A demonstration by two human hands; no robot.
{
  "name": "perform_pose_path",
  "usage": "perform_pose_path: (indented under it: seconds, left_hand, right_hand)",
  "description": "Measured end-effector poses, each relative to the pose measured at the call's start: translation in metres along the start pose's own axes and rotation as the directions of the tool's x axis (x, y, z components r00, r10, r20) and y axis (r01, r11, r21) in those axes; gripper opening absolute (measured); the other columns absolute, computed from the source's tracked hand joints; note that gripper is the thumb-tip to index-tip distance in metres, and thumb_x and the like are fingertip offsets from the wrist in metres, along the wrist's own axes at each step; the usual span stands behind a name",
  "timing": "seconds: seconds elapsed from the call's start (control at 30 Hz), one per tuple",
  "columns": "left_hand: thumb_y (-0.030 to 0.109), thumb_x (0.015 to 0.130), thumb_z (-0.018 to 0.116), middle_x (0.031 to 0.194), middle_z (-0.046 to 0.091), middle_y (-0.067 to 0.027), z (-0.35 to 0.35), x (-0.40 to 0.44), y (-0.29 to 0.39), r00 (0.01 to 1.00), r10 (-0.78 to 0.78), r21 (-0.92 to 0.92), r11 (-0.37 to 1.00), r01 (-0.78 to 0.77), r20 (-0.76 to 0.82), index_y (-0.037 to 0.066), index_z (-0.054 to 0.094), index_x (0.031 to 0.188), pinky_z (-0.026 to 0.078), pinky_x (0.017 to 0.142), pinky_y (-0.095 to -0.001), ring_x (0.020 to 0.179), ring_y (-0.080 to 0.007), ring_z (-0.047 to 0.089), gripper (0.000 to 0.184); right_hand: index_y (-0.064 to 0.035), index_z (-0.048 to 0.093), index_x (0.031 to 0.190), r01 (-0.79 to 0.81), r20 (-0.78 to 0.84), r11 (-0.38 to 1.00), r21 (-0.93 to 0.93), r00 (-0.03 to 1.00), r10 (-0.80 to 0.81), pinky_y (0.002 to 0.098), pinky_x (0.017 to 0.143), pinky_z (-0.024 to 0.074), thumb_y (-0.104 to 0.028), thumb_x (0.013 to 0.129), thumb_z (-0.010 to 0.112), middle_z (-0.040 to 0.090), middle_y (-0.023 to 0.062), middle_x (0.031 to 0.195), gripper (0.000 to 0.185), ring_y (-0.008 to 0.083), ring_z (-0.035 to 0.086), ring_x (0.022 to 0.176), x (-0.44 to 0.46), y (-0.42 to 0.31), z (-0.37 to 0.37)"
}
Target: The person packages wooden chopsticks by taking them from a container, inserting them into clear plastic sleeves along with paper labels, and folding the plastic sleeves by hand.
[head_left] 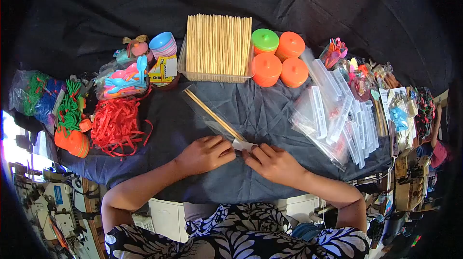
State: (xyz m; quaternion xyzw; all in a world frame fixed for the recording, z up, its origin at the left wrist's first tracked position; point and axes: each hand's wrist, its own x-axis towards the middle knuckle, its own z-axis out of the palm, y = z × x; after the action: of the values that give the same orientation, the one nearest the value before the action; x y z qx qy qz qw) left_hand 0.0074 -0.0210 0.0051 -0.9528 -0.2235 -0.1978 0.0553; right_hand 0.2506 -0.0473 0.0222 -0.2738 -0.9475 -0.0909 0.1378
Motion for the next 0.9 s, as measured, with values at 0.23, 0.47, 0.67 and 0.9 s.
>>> perform_pose_path:
  seconds: [0.23, 0.47, 0.67, 0.9]
  left_hand:
    - [0.014, 0.073, 0.062, 0.087, 0.050, 0.0002, 0.002, -0.002, 0.000, 1.000, -0.010, 0.031, 0.999, 0.009, 0.018, 0.013, 0.057, 0.087, 0.054, 0.068, -0.0248, 0.084, -0.0137, 0.056, 0.014]
    - [0.014, 0.075, 0.062, 0.091, 0.051, -0.0004, 0.000, 0.000, 0.000, 0.999, -0.039, -0.001, 0.999, 0.039, 0.037, 0.012, 0.056, 0.089, 0.054, 0.069, -0.0250, 0.085, -0.0140, 0.057, 0.015]
    - [0.014, 0.075, 0.061, 0.092, 0.051, -0.0014, 0.000, 0.000, -0.001, 0.999, -0.027, 0.017, 1.000, 0.026, 0.033, 0.011, 0.057, 0.091, 0.054, 0.069, -0.0256, 0.086, -0.0145, 0.056, 0.017]
    - [0.015, 0.075, 0.062, 0.089, 0.050, -0.0001, 0.000, -0.001, 0.001, 0.999, -0.029, 0.012, 1.000, 0.028, 0.027, 0.012, 0.058, 0.089, 0.054, 0.069, -0.0252, 0.085, -0.0147, 0.056, 0.015]
  right_hand:
    - [-0.0050, 0.061, 0.103, -0.092, -0.020, 0.898, 0.429, 0.994, 0.111, 0.0340, 0.071, 0.0540, -0.004, 0.075, 0.066, 0.058, 0.0072, 0.094, 0.028, 0.0244, 0.059, 0.087, -0.003, 0.014, 0.009]
    - [-0.0041, 0.061, 0.105, -0.175, 0.039, 0.856, 0.487, 0.983, 0.178, 0.0345, 0.083, 0.0512, 0.000, 0.070, 0.061, 0.057, 0.0068, 0.104, 0.035, 0.0248, 0.056, 0.097, -0.017, 0.031, 0.006]
    - [-0.0062, 0.065, 0.111, -0.084, 0.054, 0.940, 0.331, 0.996, 0.070, 0.0315, 0.086, 0.0480, -0.007, 0.072, 0.060, 0.056, 0.0051, 0.103, 0.039, 0.0220, 0.053, 0.096, -0.013, 0.030, 0.007]
    - [-0.0080, 0.065, 0.113, -0.040, 0.047, 0.960, 0.276, 0.999, 0.029, 0.0324, 0.084, 0.0461, -0.012, 0.077, 0.059, 0.054, 0.0051, 0.101, 0.037, 0.0219, 0.052, 0.095, -0.011, 0.026, 0.010]
